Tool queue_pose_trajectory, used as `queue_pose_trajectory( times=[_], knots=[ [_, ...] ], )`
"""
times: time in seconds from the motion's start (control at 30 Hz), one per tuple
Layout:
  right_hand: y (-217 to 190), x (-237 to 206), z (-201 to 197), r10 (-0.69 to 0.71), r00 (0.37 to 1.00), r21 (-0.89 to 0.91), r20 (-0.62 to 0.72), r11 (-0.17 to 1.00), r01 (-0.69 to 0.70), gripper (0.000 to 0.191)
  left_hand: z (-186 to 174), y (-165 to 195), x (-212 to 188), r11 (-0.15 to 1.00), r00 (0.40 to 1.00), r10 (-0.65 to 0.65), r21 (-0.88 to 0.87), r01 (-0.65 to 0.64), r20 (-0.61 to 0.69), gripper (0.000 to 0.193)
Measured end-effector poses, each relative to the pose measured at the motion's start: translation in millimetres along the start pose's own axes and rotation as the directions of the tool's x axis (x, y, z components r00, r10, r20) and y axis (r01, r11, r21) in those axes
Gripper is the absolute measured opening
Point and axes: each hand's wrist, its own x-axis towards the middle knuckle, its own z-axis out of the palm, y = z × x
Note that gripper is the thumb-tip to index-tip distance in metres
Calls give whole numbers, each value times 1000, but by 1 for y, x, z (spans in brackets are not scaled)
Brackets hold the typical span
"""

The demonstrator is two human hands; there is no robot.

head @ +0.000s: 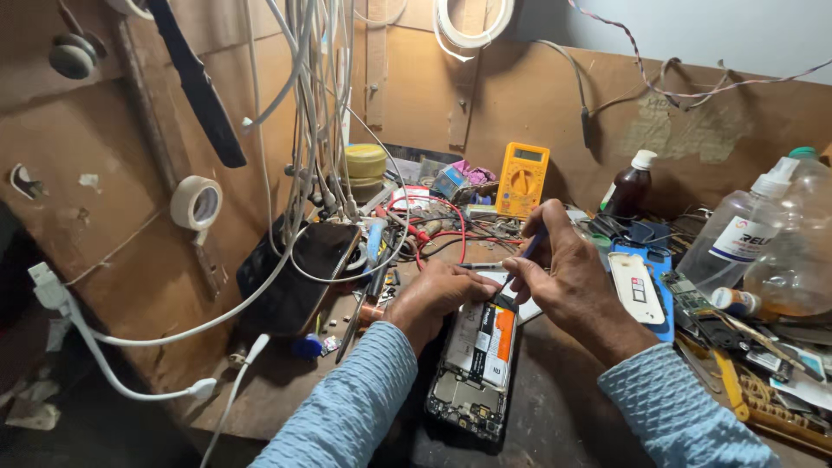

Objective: The person uses a small screwdriver to remove screws from the back of a disassembled smartphone. They then use a plastic spudger to pry and separate internal components near the battery area. The phone remains open on the workbench throughout the clip.

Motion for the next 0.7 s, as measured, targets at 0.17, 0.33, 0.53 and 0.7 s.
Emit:
queue_pose_trajectory(
  times=[0.17,0.33,0.53,0.7],
  knots=[
    [-4,-1,7,87,992,-35,-90,995,-91,37,1,0,0,999,1000,-8,-41,8,-6,20],
    [-3,-9,7,49,988,-96,-149,993,-63,33,-1,-5,4,1000,1000,-9,-21,9,7,20],
    [26,-17,-39,86,969,52,-233,996,-76,32,-5,-7,5,1000,1000,9,27,-10,5,23],
    [59,-37,-67,409,910,-85,-63,907,-413,21,-5,-4,5,999,999,-41,28,41,4,26]
  ],
)
